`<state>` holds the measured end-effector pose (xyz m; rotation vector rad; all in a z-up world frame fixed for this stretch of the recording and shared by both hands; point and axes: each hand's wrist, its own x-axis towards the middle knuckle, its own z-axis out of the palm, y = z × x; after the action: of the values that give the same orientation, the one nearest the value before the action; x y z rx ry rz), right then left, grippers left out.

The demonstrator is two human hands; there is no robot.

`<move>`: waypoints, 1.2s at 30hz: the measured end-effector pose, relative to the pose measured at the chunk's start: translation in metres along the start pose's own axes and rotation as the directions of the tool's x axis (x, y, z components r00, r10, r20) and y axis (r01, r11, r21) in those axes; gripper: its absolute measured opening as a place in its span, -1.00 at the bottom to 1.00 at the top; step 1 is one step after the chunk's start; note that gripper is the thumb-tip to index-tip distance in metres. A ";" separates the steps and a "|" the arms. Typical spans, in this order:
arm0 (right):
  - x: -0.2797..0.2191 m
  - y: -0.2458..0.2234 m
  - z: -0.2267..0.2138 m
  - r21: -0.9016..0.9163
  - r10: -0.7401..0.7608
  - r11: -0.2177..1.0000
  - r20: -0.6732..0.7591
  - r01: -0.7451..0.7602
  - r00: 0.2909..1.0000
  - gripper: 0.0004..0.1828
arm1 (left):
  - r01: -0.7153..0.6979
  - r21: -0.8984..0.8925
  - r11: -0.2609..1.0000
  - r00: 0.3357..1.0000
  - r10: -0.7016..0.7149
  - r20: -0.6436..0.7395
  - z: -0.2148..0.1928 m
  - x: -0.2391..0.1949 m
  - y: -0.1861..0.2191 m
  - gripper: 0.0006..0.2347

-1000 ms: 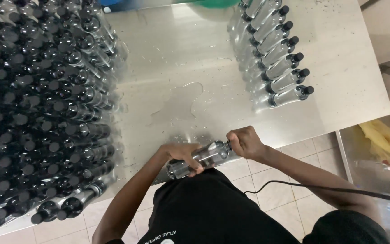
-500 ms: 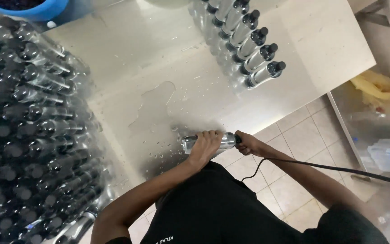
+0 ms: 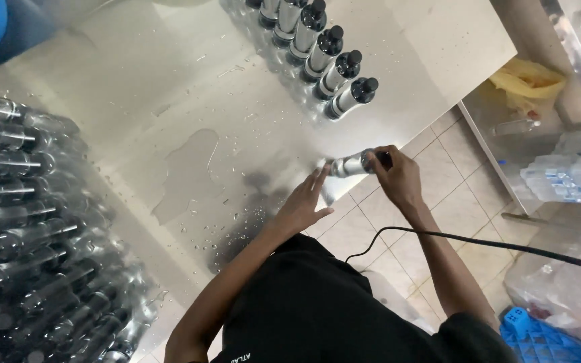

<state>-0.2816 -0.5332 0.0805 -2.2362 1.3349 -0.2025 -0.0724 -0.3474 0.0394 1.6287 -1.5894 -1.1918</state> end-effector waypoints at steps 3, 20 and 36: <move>0.034 0.009 -0.008 -0.071 -0.010 0.997 -0.127 0.001 0.992 -0.67 | 0.107 -0.157 0.982 0.994 -0.111 -0.014 0.010 -0.028 -0.040 -0.20; 0.104 0.011 -0.009 -0.010 -0.134 0.991 -0.213 0.135 0.968 -0.75 | 0.444 -0.647 0.620 0.649 -0.720 -0.245 -0.010 -0.181 -0.071 -0.31; 0.070 -0.135 0.086 -0.183 -0.344 0.918 0.076 0.352 0.936 -0.50 | -0.763 -0.636 0.114 0.334 -0.773 -0.539 0.000 -0.276 -0.132 -0.52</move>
<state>-0.1092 -0.5109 0.0660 -2.6204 0.9583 -0.1544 0.0171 -0.0611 -0.0192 0.7503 0.3782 -0.5343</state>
